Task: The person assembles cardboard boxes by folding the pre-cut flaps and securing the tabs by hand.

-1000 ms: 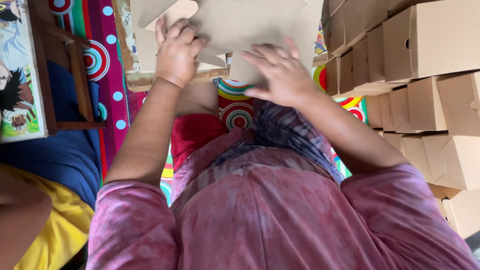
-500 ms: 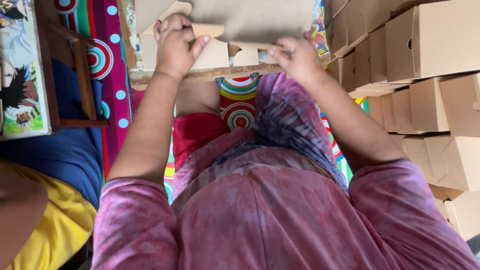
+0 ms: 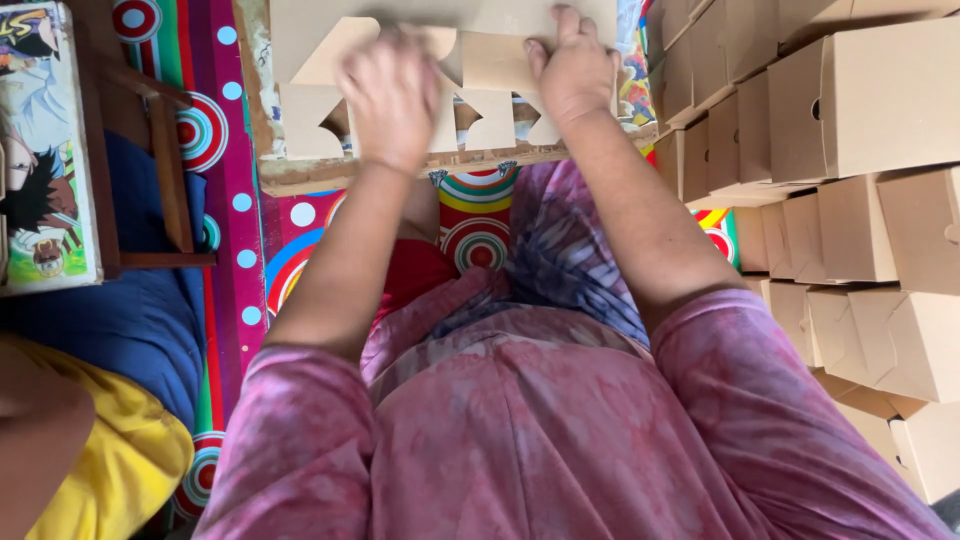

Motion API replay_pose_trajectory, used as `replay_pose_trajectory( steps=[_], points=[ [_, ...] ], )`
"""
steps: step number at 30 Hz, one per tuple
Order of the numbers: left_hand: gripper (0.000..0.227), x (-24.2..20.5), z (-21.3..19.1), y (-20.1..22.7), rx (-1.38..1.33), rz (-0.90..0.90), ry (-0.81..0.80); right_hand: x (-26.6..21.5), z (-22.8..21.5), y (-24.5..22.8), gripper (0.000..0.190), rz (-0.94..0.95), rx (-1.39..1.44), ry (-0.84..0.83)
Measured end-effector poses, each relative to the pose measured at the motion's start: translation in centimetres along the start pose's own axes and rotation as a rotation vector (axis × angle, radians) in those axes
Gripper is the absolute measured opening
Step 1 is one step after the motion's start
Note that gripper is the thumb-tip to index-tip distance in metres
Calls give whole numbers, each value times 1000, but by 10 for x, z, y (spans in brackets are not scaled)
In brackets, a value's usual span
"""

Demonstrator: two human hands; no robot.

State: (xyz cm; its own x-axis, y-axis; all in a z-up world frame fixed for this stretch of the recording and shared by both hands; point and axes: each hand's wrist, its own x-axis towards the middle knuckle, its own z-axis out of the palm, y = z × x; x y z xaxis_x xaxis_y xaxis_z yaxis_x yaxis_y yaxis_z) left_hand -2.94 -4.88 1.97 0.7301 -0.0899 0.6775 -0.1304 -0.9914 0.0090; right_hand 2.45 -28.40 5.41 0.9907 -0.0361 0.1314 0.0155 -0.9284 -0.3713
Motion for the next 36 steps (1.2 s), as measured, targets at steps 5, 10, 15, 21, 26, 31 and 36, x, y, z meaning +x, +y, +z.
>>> replay_pose_trajectory(
  steps=[5,10,15,21,26,31,36],
  points=[
    [51,-40,-22,38,-170,175,-352,2,10,6,38,-26,-27,44],
    [69,-18,-35,43,-273,51,-730,-2,21,20,24,-90,35,213],
    [69,-22,-23,36,-270,73,-655,-49,25,10,31,-989,-124,440],
    [54,-34,-1,17,-503,69,-432,-66,41,0,54,-822,-118,76],
    [62,-42,0,32,-318,76,-415,-63,-3,-18,57,-602,-185,-301],
    [62,-38,-3,31,-239,17,-484,-53,-47,-27,59,-456,-258,-520],
    [70,-40,-3,29,-183,10,-391,-56,-80,-45,64,-317,-422,-673]
  ],
)
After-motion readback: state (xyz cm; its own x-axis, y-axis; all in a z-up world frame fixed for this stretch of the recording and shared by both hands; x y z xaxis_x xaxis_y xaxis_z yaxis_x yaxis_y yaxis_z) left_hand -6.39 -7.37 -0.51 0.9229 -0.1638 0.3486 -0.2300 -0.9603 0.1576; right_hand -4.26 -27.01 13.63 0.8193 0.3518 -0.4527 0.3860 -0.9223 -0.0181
